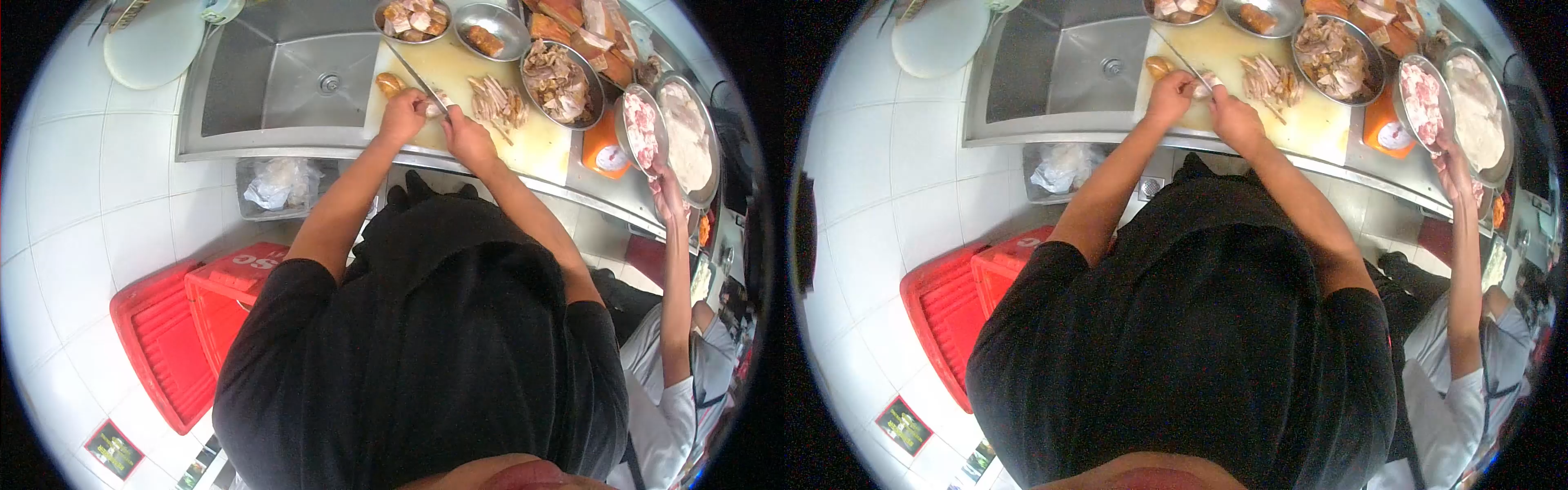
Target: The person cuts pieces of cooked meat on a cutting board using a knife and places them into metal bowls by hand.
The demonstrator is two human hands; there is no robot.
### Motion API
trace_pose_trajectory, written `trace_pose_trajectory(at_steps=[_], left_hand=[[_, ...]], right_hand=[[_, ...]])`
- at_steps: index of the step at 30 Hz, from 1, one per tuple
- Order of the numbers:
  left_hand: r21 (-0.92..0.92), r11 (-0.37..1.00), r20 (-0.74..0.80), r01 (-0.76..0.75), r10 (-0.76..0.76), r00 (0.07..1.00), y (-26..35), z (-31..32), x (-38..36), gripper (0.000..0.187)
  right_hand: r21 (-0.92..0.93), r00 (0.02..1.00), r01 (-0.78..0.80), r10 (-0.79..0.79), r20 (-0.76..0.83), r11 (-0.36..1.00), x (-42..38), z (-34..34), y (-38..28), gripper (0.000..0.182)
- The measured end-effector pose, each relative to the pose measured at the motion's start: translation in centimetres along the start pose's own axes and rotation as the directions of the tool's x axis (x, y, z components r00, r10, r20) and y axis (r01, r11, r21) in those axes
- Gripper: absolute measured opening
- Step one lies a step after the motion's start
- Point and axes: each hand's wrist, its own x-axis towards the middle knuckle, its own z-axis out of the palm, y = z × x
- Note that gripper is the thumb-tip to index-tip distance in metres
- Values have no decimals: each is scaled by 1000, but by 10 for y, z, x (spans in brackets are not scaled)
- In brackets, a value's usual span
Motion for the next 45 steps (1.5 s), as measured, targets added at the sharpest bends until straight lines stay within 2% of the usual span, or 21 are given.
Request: trace_pose_trajectory(at_steps=[5, 8, 11, 17, 22, 26, 28, 34, 37, 41, 45], left_hand=[[63, 998, -20, -8, 9, 1000, 1, 3, 0, 12], [34, 999, -26, 21, -20, 999, 3, 2, -1, 12], [53, 998, 40, -22, 20, 999, 3, 5, -3, 12], [-114, 993, 9, 30, -29, 1000, 3, 17, -9, 12], [-102, 995, 37, 22, -18, 999, 3, 13, -7, 11], [-98, 994, -10, -45, 45, 999, -6, 21, -9, 9], [-144, 989, -7, -18, 17, 1000, -4, 20, -5, 10], [-166, 986, 9, -31, 33, 999, -15, 22, -7, 11], [-183, 983, 16, -28, 32, 999, -25, 29, -4, 11], [-74, 997, 40, -34, 37, 999, -9, 20, -8, 9], [-84, 996, 24, -41, 43, 999, -7, 22, -11, 9]], right_hand=[[-45, 994, -81, 84, 72, 996, -9, -5, -4, 25], [-58, 990, -95, 100, 95, 994, -19, 9, 8, 25], [-88, 979, -149, 159, 125, 985, -35, -13, -12, 23], [-98, 976, -161, 173, 129, 982, -31, -18, -12, 25], [-157, 957, -198, 226, 182, 968, -19, -30, -24, 24], [-150, 946, -250, 275, 172, 956, -18, -8, -16, 23], [-164, 949, -250, 275, 153, 954, -13, 3, -8, 23], [15, 986, -166, 166, 19, 986, -6, -1, 14, 30], [83, 973, -221, 214, 87, 972, -2, -10, 16, 32], [-88, 952, -233, 246, 180, 968, -32, -37, -12, 31], [-152, 946, -256, 280, 166, 955, -39, -39, -20, 27]])
